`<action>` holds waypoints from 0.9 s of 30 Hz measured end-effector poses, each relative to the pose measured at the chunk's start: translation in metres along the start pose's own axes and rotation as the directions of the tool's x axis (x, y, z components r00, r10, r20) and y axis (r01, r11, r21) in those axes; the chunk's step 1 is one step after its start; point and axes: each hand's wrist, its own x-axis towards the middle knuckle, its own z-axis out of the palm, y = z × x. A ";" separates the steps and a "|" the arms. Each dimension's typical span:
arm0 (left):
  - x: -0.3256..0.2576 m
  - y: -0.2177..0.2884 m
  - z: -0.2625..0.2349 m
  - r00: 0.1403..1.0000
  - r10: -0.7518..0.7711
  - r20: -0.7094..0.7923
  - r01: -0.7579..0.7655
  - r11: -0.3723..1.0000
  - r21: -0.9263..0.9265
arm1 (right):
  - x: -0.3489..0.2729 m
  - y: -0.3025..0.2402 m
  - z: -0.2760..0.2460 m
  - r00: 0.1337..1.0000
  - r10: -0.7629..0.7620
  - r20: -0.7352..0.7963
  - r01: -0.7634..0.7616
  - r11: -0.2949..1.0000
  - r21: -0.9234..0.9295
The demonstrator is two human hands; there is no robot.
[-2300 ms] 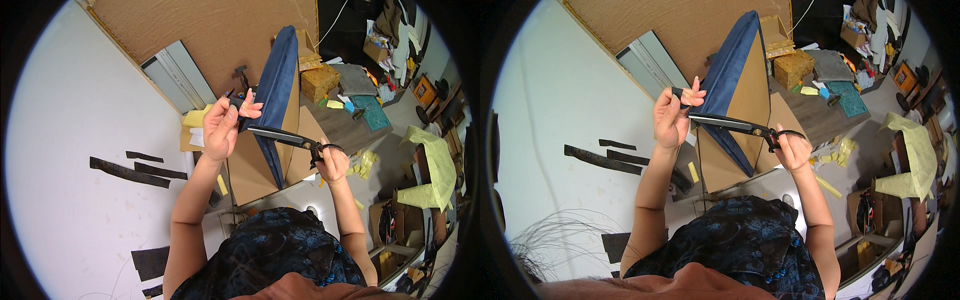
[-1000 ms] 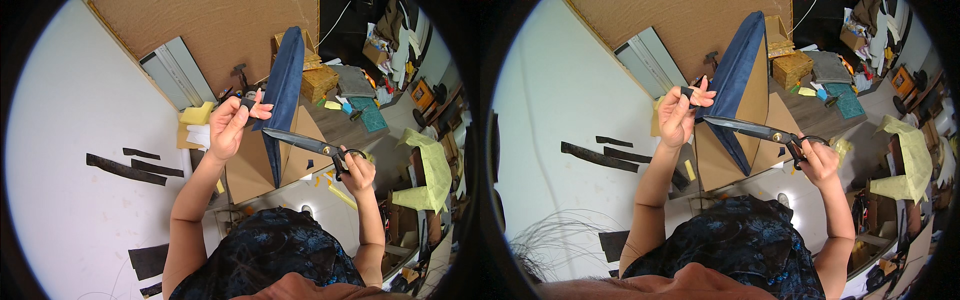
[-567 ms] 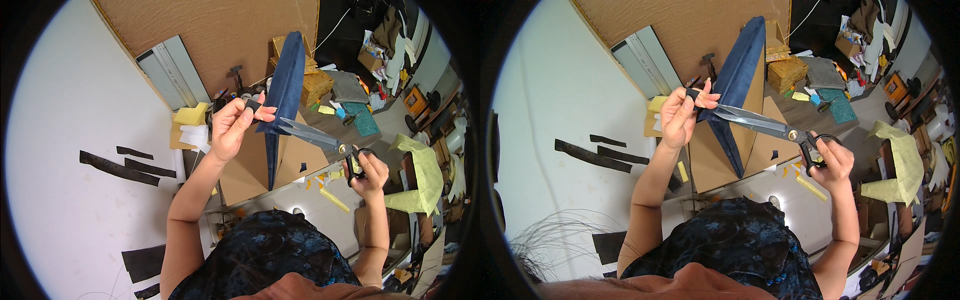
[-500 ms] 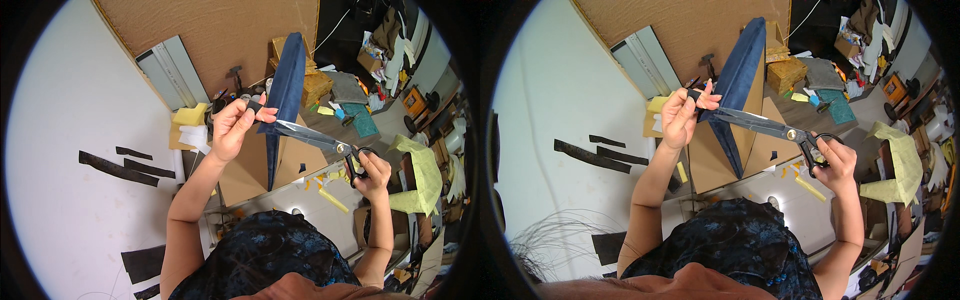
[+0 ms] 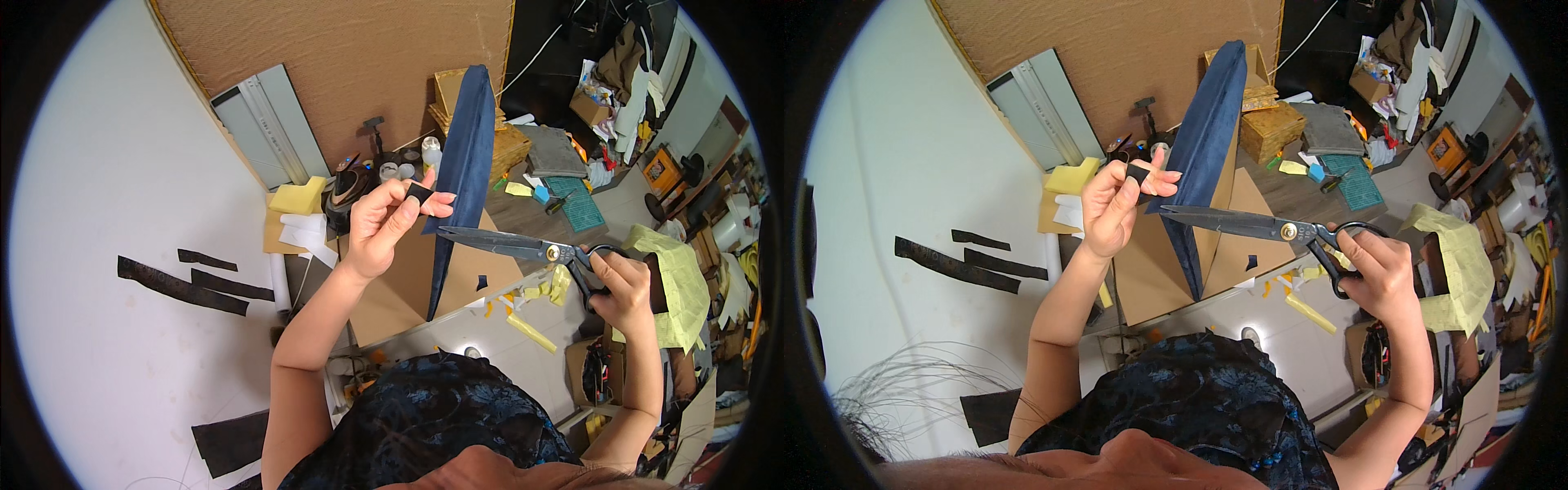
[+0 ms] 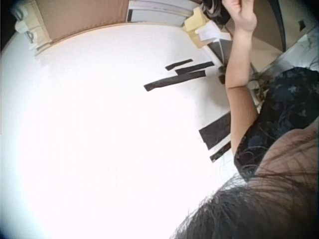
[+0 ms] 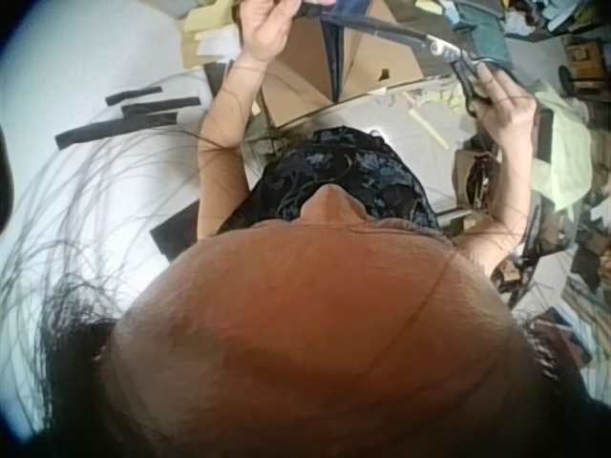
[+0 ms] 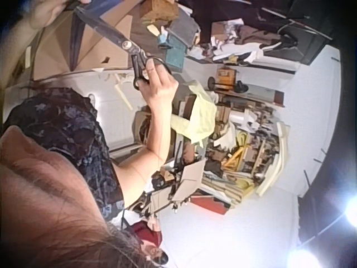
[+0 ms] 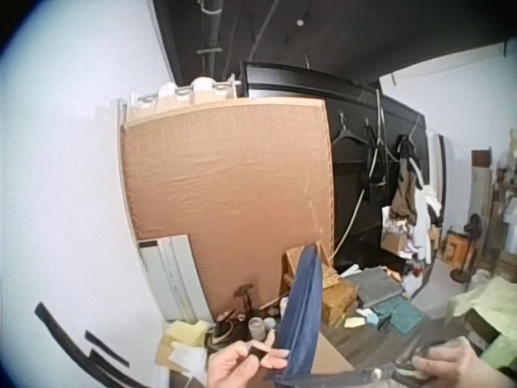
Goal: The person wraps a dark blue fabric strip around the edge of a rectangular board, folds and presses the edges, uses an iron to press the seam, and trims excess fabric with scissors. The person repeats folding and trimming along the edges to finish the border.
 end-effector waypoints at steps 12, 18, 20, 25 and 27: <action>0.000 0.001 0.002 1.000 -0.007 -0.011 0.008 0.999 0.033 | 0.002 0.001 -0.001 0.999 -0.031 0.013 0.031 1.000 0.001; -0.001 0.001 0.002 1.000 -0.010 -0.015 0.010 0.999 0.033 | 0.000 0.002 -0.001 0.998 -0.057 0.007 0.057 0.997 -0.056; -0.001 0.001 0.002 1.000 -0.017 -0.016 0.017 0.999 0.042 | -0.002 0.001 -0.001 0.997 -0.074 -0.006 0.073 0.993 -0.089; -0.002 -0.001 0.002 1.000 -0.009 -0.007 0.009 1.000 0.025 | -0.001 0.001 -0.006 0.996 -0.086 -0.021 0.084 0.991 -0.106; -0.001 -0.002 0.001 1.000 0.006 0.002 -0.006 1.000 -0.002 | 0.000 -0.003 -0.009 0.995 -0.050 -0.082 0.043 0.995 -0.090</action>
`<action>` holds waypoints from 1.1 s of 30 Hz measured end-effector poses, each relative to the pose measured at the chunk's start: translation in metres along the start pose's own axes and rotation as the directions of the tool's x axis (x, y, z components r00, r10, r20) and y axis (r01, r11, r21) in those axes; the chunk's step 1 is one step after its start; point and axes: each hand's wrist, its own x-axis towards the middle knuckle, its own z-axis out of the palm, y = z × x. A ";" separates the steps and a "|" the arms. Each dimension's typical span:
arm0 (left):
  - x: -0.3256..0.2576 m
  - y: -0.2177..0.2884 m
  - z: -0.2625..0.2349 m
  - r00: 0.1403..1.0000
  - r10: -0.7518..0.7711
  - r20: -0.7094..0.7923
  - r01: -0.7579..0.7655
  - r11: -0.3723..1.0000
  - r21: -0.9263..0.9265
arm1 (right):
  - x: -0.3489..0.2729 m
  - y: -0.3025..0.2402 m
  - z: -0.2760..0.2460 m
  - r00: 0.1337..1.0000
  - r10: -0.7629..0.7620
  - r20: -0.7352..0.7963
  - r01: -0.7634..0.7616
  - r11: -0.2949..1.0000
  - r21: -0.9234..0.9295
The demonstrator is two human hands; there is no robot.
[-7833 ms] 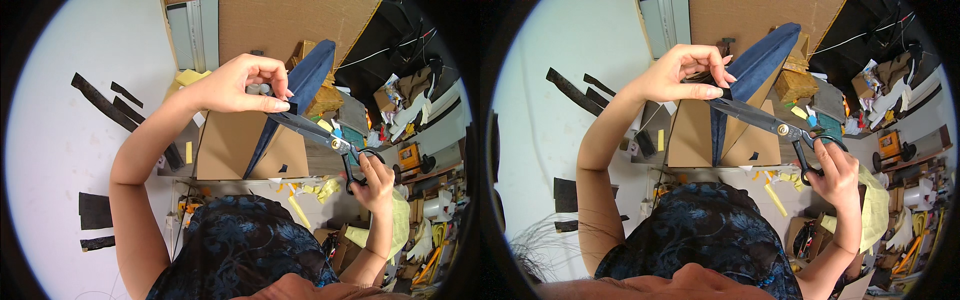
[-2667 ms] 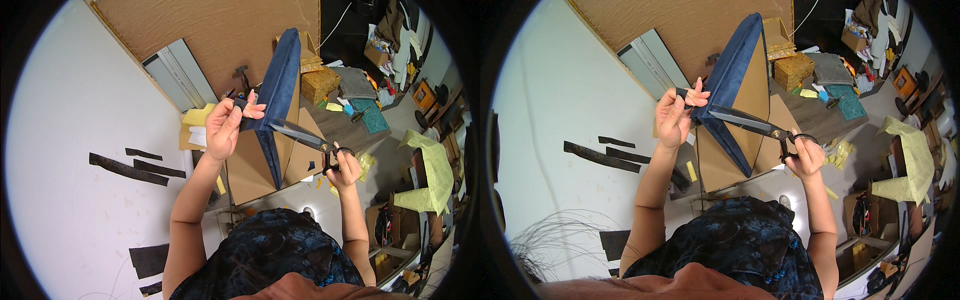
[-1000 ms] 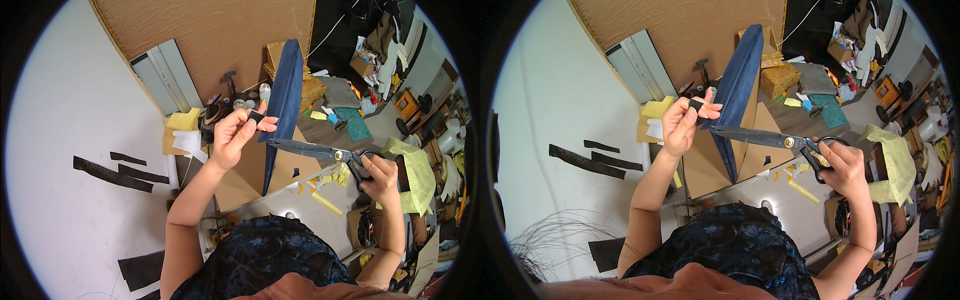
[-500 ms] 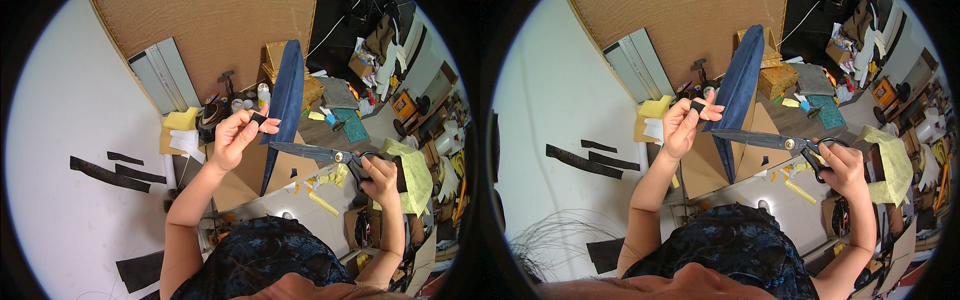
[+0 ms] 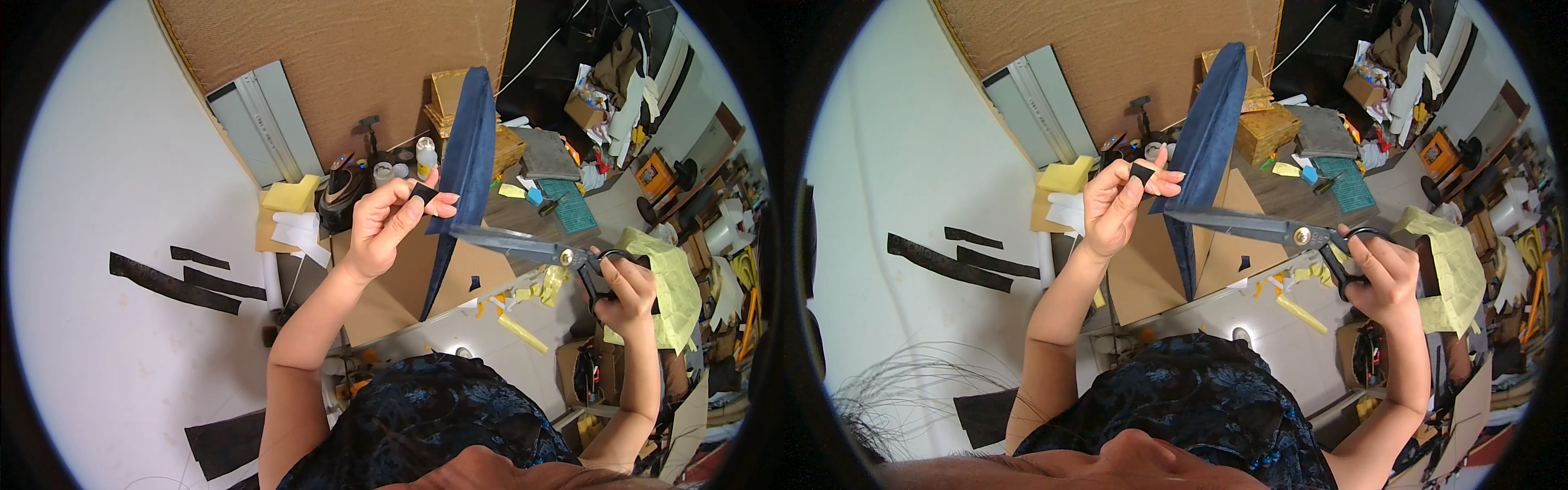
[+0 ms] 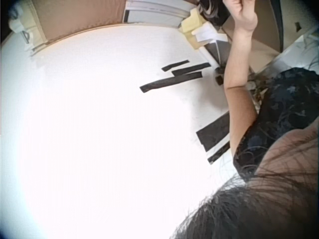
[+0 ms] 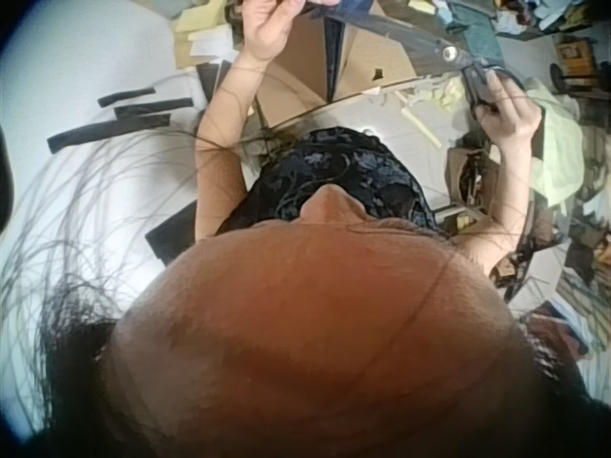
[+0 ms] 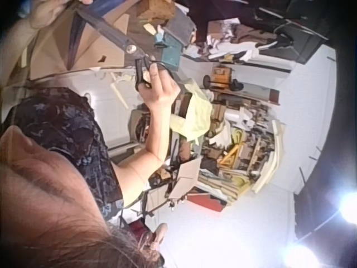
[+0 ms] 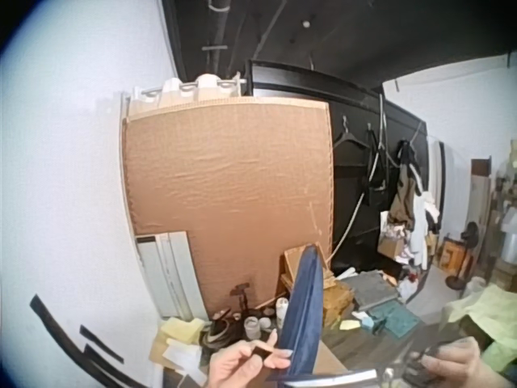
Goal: The person wraps a dark blue fabric strip around the edge of a rectangular board, folds and presses the edges, uses an iron to press the seam, and trims excess fabric with scissors. The person repeats folding and trimming along the edges to finish the border.
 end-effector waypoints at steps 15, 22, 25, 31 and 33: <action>0.000 -0.002 -0.001 1.000 0.005 -0.002 -0.005 1.000 -0.004 | 0.013 -0.020 -0.019 0.987 0.059 0.150 -0.059 0.998 -0.001; 0.001 -0.002 -0.002 1.000 0.022 0.004 -0.022 1.000 0.006 | 0.012 -0.022 -0.019 0.983 0.074 0.170 -0.074 0.997 -0.012; 0.001 -0.002 -0.002 1.000 0.019 0.004 -0.019 1.000 0.007 | 0.011 -0.022 -0.020 0.984 0.064 0.169 -0.059 0.998 -0.033; 0.001 0.000 -0.002 1.000 0.013 0.008 -0.013 1.000 0.001 | 0.006 -0.022 -0.016 0.994 0.009 0.108 -0.002 0.997 -0.072; 0.000 0.000 -0.001 1.000 -0.001 0.002 0.001 1.000 -0.006 | 0.005 -0.021 -0.014 0.995 0.008 0.097 0.001 0.996 -0.093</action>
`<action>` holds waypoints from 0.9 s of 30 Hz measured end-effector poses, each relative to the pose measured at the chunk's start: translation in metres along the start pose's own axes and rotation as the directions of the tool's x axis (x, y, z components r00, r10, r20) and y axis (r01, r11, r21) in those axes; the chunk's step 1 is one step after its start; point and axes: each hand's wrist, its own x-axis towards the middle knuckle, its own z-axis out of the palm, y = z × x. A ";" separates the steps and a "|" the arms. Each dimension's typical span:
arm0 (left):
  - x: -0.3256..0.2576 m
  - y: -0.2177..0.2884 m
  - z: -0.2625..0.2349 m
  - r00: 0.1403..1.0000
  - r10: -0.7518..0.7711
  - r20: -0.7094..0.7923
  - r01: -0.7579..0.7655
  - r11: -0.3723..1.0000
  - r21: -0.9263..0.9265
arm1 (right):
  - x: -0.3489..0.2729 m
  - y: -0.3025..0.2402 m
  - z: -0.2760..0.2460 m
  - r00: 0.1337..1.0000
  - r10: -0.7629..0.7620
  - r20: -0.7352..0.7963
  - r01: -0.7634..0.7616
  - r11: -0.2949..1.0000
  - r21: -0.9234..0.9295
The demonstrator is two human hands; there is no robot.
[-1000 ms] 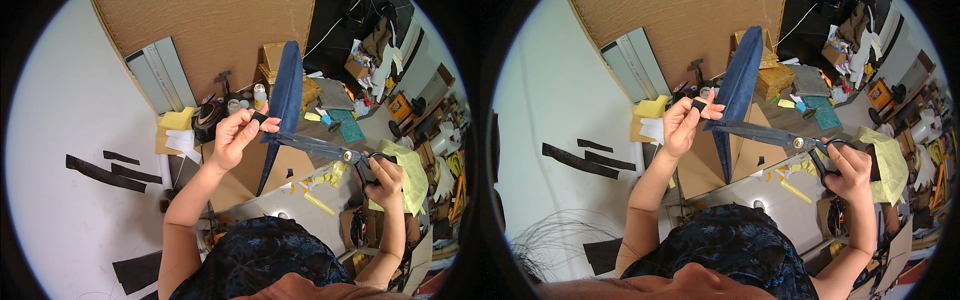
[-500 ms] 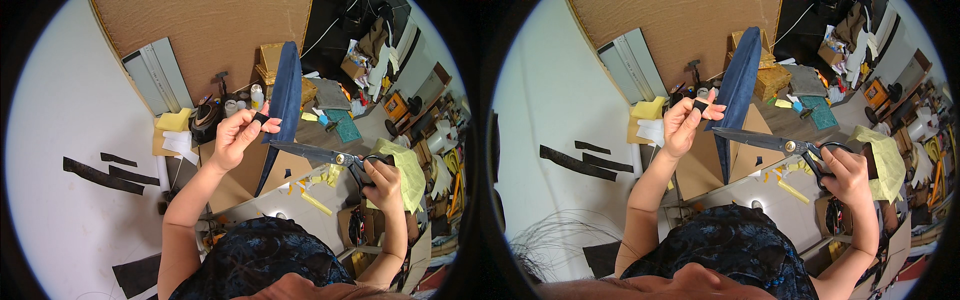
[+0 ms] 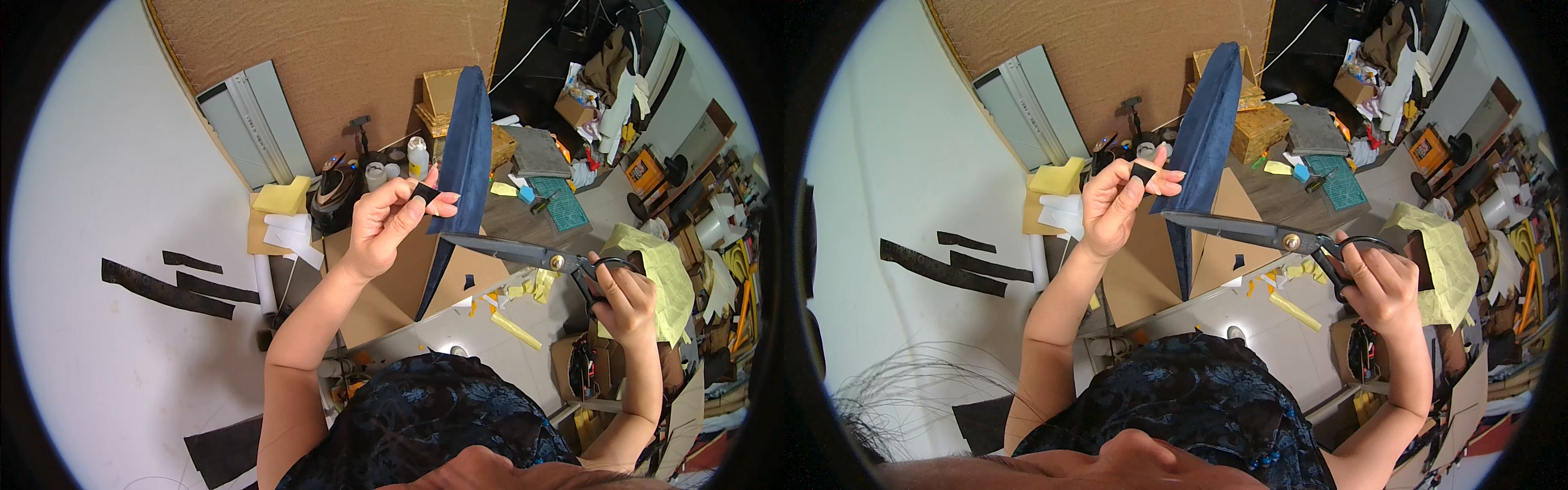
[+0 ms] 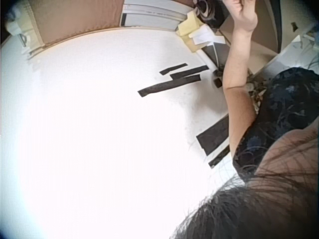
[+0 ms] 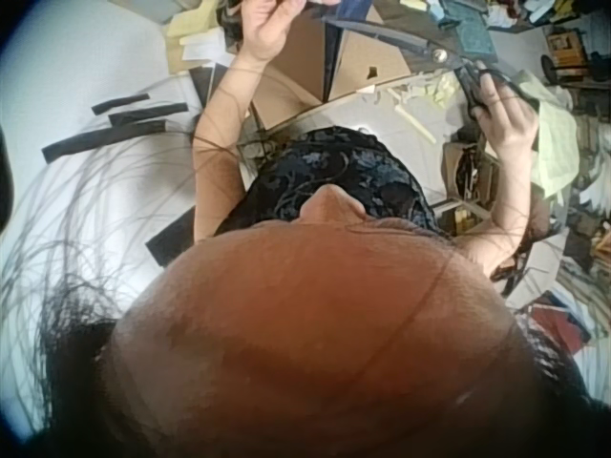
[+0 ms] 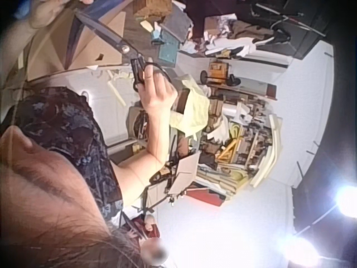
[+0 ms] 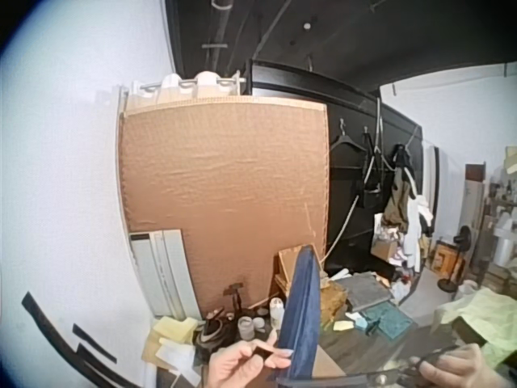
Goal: The person wraps a dark blue fabric strip around the edge of a rectangular board, folds and presses the edges, uses an iron to press the seam, and trims excess fabric with scissors. The person repeats folding and trimming along the edges to finish the border.
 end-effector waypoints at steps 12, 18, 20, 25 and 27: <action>-0.001 0.001 0.001 0.999 -0.036 -0.022 0.037 0.999 0.016 | -0.007 0.004 0.014 0.934 0.344 -0.099 -0.329 0.934 0.138; -0.005 -0.002 0.007 0.996 0.027 -0.080 -0.023 0.998 0.052 | -0.071 0.058 0.141 0.507 0.860 -0.053 -0.769 0.479 0.423; -0.007 -0.004 0.012 0.992 0.033 -0.118 -0.026 0.998 0.056 | -0.112 0.079 0.210 0.522 0.852 -0.032 -0.803 0.504 0.319; -0.013 -0.006 0.028 0.965 0.105 -0.240 -0.089 0.993 0.079 | -0.211 0.108 0.394 0.258 0.952 0.162 -0.959 0.272 -0.074; -0.016 -0.005 0.035 0.944 0.108 -0.311 -0.071 0.989 0.129 | -0.239 0.121 0.451 0.174 0.961 0.215 -0.946 0.224 -0.236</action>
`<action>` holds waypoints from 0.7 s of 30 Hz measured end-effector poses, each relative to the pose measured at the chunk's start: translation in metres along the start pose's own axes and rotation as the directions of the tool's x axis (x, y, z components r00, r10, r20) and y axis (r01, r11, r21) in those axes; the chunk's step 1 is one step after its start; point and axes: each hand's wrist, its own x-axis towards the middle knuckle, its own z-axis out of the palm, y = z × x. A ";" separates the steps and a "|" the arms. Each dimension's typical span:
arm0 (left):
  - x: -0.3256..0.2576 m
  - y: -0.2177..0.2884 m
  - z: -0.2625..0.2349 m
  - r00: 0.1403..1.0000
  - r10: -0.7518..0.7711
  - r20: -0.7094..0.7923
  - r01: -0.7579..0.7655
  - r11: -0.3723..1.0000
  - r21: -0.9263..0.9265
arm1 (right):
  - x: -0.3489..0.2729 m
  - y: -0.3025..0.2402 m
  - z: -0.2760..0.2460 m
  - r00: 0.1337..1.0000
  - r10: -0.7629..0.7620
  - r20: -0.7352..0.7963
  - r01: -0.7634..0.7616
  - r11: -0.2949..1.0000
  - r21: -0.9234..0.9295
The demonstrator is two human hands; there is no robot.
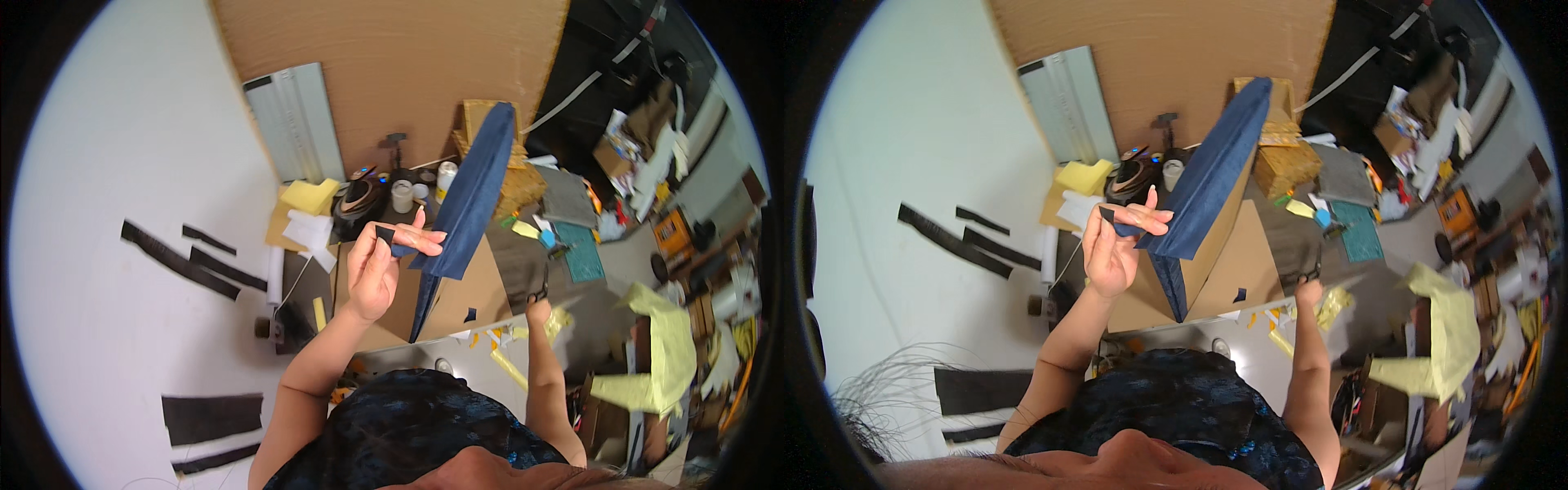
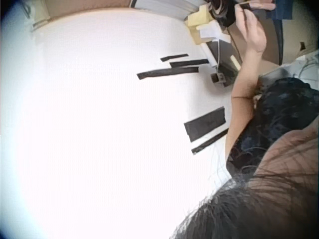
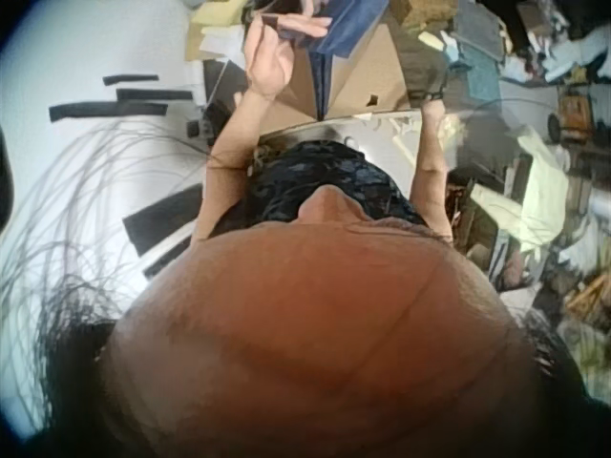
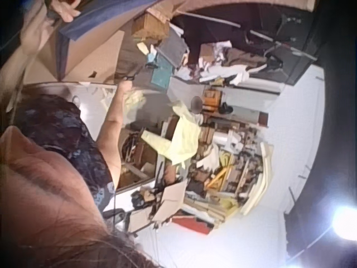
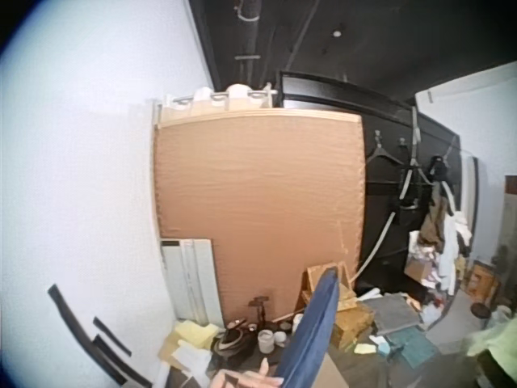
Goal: The person wraps a dark blue fabric strip around the edge of a rectangular board, folds and presses the edges, uses an iron to press the seam, and trims excess fabric with scissors. The person repeats folding and trimming along the edges to finish the border.
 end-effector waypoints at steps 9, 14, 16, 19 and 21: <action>-0.013 0.006 0.030 0.933 -0.034 -0.357 0.019 0.999 -0.044 | 0.054 -0.001 0.044 0.941 -0.136 0.309 0.169 0.982 -0.085; -0.011 0.002 0.055 0.883 0.027 -0.469 -0.044 0.999 -0.025 | 0.054 -0.196 -0.183 0.552 -0.749 -0.366 0.812 0.383 0.439; -0.010 -0.002 0.068 0.817 0.045 -0.574 -0.010 0.998 0.064 | 0.020 -0.248 -0.296 0.347 -0.694 -0.631 0.871 -0.012 0.491; -0.008 -0.001 0.077 0.850 0.067 -0.523 -0.074 0.997 0.007 | -0.040 -0.299 -0.411 -0.261 -0.790 -0.554 0.501 -0.602 0.622; -0.008 0.000 0.082 0.860 0.086 -0.503 -0.113 0.993 -0.023 | -0.071 -0.323 -0.437 -0.497 -0.793 -0.352 0.334 -0.550 0.766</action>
